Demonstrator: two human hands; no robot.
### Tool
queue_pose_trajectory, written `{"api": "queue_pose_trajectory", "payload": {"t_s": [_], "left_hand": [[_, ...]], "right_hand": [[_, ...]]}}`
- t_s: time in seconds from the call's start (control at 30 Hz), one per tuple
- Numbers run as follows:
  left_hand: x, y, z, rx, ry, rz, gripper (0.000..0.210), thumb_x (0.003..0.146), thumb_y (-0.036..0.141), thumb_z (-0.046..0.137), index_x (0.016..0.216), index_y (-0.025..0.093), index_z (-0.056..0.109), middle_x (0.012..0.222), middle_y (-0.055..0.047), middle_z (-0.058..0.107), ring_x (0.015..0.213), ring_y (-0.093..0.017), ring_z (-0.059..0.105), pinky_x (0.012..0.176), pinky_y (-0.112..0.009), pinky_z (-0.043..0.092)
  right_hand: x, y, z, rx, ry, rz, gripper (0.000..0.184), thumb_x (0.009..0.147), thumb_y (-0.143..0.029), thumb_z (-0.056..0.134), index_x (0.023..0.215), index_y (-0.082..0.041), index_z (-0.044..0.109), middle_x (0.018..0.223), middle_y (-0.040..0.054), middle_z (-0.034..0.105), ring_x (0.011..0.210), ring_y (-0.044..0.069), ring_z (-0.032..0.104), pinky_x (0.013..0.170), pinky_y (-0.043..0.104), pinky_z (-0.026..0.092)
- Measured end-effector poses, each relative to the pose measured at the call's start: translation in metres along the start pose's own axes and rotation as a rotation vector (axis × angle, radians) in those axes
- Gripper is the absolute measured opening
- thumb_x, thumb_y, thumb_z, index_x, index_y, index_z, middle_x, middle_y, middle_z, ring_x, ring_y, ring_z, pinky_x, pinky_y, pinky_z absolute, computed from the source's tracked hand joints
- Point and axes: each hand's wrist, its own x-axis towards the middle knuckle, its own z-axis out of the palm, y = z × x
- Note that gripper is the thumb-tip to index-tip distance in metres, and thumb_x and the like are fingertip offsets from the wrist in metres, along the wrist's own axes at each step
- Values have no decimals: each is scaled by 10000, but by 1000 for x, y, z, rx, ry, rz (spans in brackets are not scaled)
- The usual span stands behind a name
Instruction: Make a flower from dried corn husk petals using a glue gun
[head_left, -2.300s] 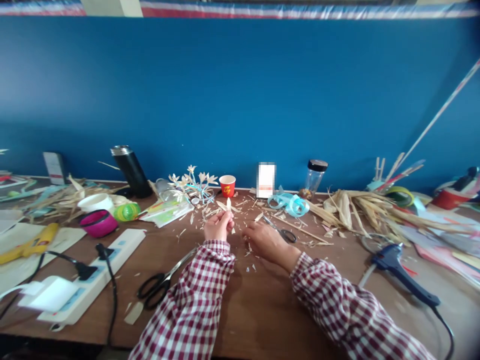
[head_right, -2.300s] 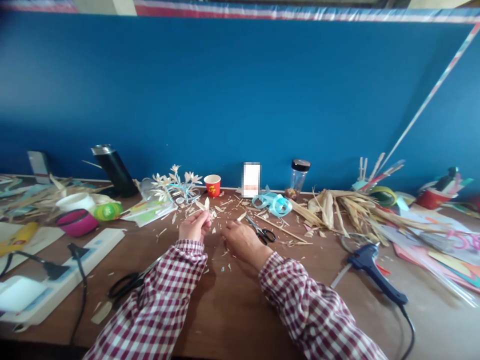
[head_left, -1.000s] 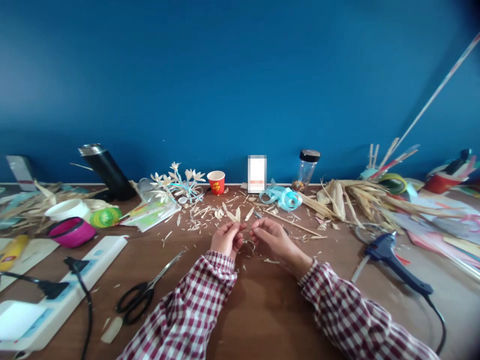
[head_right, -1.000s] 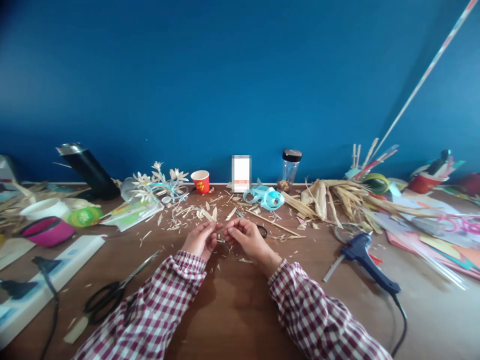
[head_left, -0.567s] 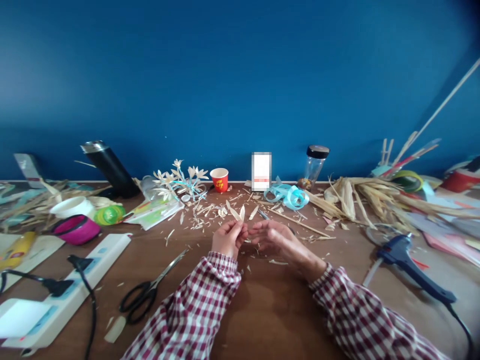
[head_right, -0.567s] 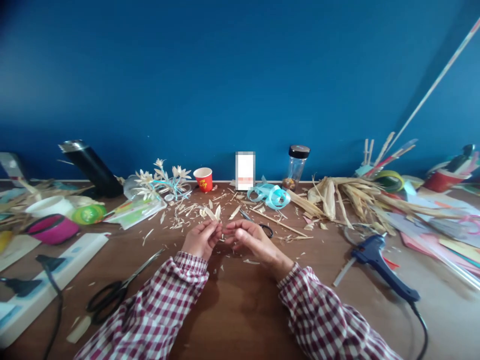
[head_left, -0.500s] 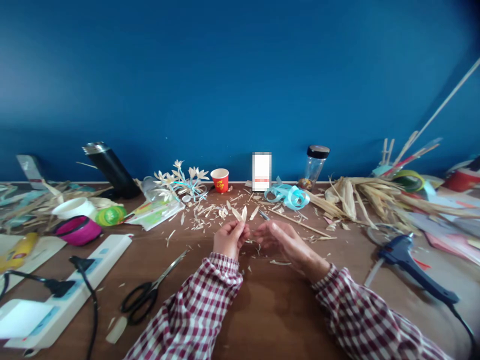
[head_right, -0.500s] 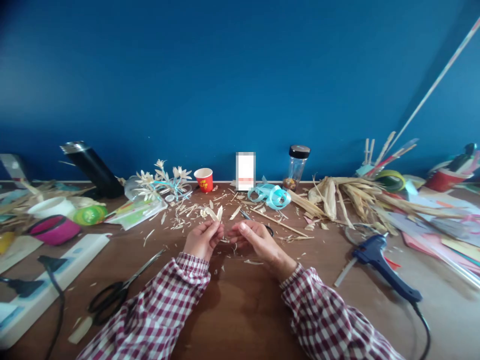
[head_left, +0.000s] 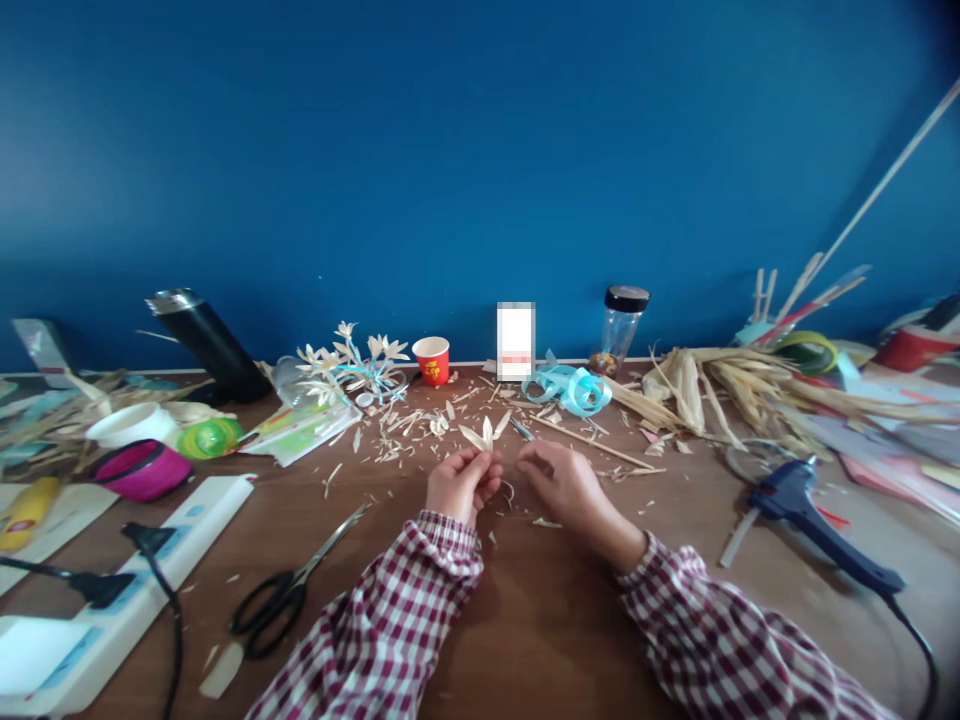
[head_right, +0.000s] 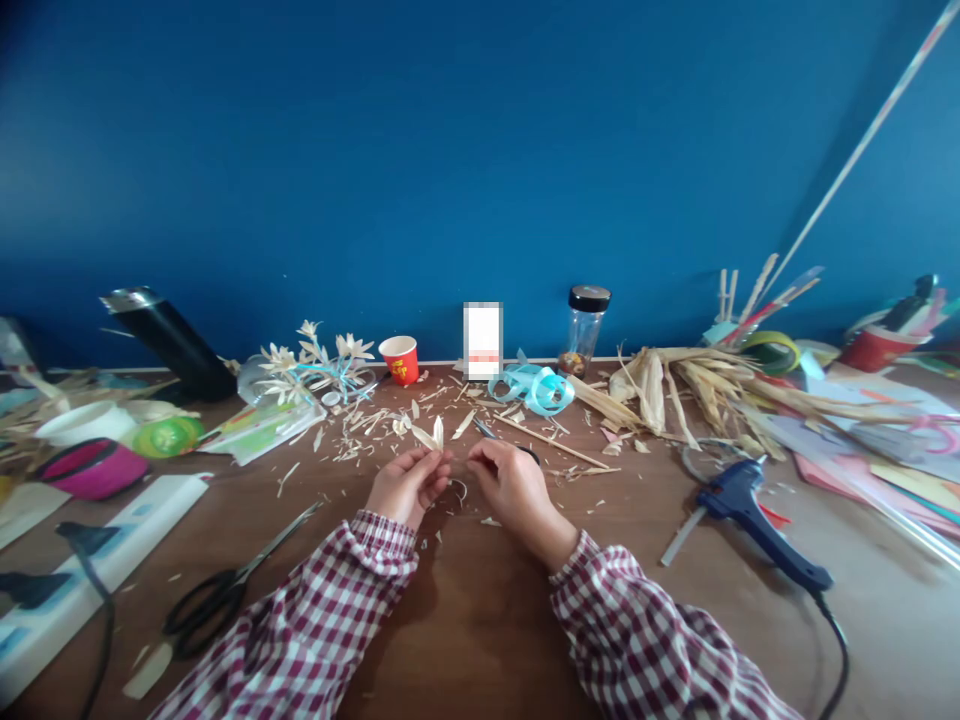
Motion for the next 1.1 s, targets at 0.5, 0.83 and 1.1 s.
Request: {"api": "queue_pose_trajectory", "payload": {"t_s": [0.5,0.83,1.1], "left_hand": [[-1,-5,-1,47,-48,40,96,664,109,736,727,81,669,629,-41,673,500,-65,595,506,-156,526],[0,-5,1,51,-33,50,62,677,82,717,710,88,665,614,-46,667,512,-75,599,498,-164,524],[1,-10,-1,136,-22,105,149,598,159,780,681,89,678,622,-53,682,523,-96,613,505,-182,534]], "right_hand": [[0,0,16,500,53,142,151,822,-297,522,804,-178,613,724,2,617,644,131,532,594,235,421],[1,-1,17,682,5,302,238,734,-396,628,757,-167,570,562,-36,551,458,86,451,433,205,353],[1,0,17,452,106,249,162,738,-318,609,718,-158,614,574,-1,603,492,112,500,466,217,384]]}}
